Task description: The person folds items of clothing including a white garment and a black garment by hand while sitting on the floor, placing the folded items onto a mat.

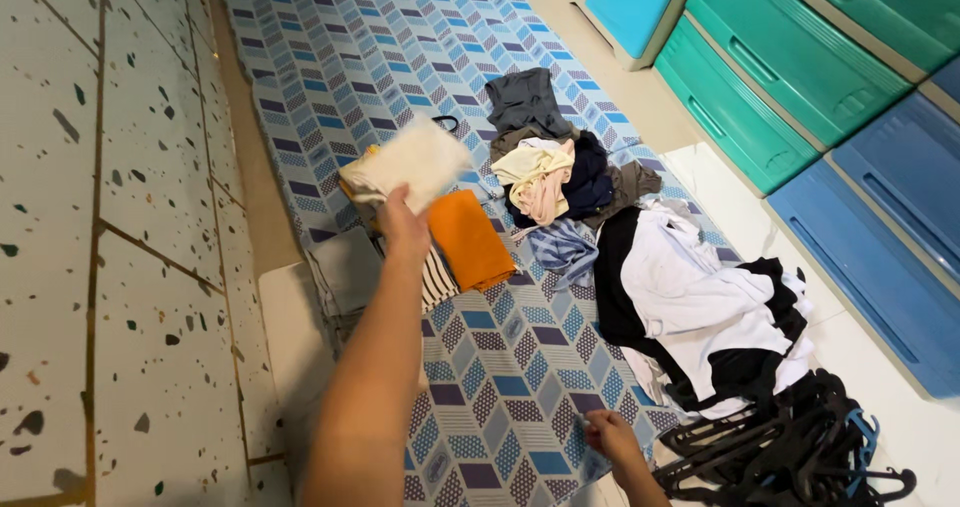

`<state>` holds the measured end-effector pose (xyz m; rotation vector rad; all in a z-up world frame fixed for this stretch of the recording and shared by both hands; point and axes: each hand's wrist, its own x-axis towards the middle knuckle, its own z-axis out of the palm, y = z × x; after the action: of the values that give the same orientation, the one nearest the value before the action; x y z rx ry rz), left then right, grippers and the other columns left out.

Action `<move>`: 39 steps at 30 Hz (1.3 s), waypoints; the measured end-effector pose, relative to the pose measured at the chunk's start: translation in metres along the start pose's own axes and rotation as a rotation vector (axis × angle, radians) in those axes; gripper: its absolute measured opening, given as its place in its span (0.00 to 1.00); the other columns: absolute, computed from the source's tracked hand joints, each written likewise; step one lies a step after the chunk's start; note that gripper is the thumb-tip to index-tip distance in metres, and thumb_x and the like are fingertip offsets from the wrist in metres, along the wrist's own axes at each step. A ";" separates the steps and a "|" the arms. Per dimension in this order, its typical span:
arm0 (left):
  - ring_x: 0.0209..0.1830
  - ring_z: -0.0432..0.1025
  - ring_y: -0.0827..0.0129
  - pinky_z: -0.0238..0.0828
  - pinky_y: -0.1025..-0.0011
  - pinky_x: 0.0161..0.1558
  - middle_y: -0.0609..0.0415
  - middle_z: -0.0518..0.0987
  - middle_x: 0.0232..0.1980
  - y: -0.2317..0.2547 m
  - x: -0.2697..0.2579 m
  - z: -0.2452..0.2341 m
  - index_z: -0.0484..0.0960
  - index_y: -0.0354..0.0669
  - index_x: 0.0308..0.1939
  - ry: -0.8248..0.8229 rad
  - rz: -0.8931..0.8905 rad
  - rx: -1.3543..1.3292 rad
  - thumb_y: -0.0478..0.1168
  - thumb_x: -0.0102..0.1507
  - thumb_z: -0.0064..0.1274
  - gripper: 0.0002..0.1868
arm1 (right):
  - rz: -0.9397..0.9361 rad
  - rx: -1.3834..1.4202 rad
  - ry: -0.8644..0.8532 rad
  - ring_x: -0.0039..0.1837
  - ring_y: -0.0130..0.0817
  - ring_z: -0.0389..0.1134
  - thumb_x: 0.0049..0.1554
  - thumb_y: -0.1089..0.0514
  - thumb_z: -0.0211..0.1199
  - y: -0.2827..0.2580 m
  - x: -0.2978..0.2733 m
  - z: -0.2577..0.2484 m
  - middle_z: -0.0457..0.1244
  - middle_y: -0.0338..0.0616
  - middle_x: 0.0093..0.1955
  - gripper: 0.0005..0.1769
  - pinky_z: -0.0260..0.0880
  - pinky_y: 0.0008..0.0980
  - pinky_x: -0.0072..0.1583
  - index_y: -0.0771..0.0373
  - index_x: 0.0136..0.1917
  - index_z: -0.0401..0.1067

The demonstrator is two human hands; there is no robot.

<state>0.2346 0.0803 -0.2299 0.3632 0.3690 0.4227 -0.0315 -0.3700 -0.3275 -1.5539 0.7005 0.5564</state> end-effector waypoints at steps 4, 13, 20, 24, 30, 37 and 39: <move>0.38 0.72 0.66 0.71 0.67 0.37 0.54 0.75 0.40 -0.015 0.013 -0.058 0.76 0.42 0.47 -0.121 -0.006 0.378 0.33 0.61 0.46 0.10 | 0.061 0.009 0.025 0.37 0.34 0.66 0.58 0.54 0.63 0.003 0.003 -0.009 0.66 0.44 0.38 0.11 0.68 0.30 0.42 0.63 0.49 0.73; 0.27 0.70 0.71 0.64 0.73 0.26 0.54 0.77 0.33 -0.111 -0.067 -0.154 0.77 0.41 0.42 0.073 -0.583 0.708 0.41 0.66 0.49 0.08 | 0.009 -0.084 -0.035 0.35 0.32 0.62 0.59 0.54 0.61 0.002 0.011 -0.014 0.64 0.43 0.36 0.10 0.61 0.30 0.38 0.63 0.48 0.73; 0.29 0.72 0.72 0.65 0.72 0.28 0.56 0.78 0.34 -0.158 -0.083 -0.074 0.78 0.39 0.51 -0.569 -0.420 1.205 0.47 0.65 0.50 0.17 | -0.455 -1.120 -0.218 0.48 0.42 0.73 0.52 0.44 0.62 -0.059 0.059 -0.098 0.72 0.49 0.45 0.18 0.72 0.43 0.54 0.54 0.50 0.79; 0.33 0.76 0.74 0.68 0.72 0.33 0.56 0.82 0.37 -0.146 -0.122 -0.020 0.77 0.39 0.58 -0.713 -0.407 1.389 0.46 0.63 0.53 0.22 | -0.495 -0.999 0.278 0.48 0.47 0.72 0.52 0.43 0.69 -0.106 0.084 -0.169 0.71 0.54 0.44 0.23 0.72 0.44 0.53 0.58 0.55 0.76; 0.33 0.70 0.72 0.66 0.72 0.37 0.52 0.82 0.37 -0.152 -0.157 -0.007 0.76 0.40 0.65 -0.697 -0.452 1.425 0.45 0.64 0.55 0.26 | -0.442 -0.412 0.674 0.47 0.43 0.72 0.47 0.48 0.72 -0.094 0.102 -0.210 0.71 0.52 0.44 0.21 0.72 0.40 0.52 0.65 0.48 0.77; 0.39 0.74 0.72 0.69 0.72 0.43 0.54 0.83 0.41 -0.172 -0.164 -0.006 0.72 0.41 0.67 -0.685 -0.573 1.487 0.45 0.63 0.55 0.29 | 0.261 0.401 0.420 0.45 0.46 0.65 0.54 0.48 0.69 -0.058 0.108 -0.226 0.62 0.48 0.39 0.16 0.69 0.52 0.53 0.61 0.45 0.70; 0.42 0.76 0.72 0.70 0.73 0.45 0.55 0.83 0.44 -0.177 -0.166 -0.008 0.71 0.41 0.67 -0.678 -0.595 1.467 0.44 0.62 0.55 0.29 | 0.278 0.398 0.438 0.49 0.47 0.70 0.54 0.45 0.71 -0.058 0.118 -0.223 0.65 0.46 0.42 0.18 0.68 0.51 0.56 0.58 0.42 0.70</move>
<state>0.1483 -0.1436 -0.2656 1.7115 0.0383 -0.6526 0.0801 -0.6022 -0.3478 -1.2149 1.2926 0.2510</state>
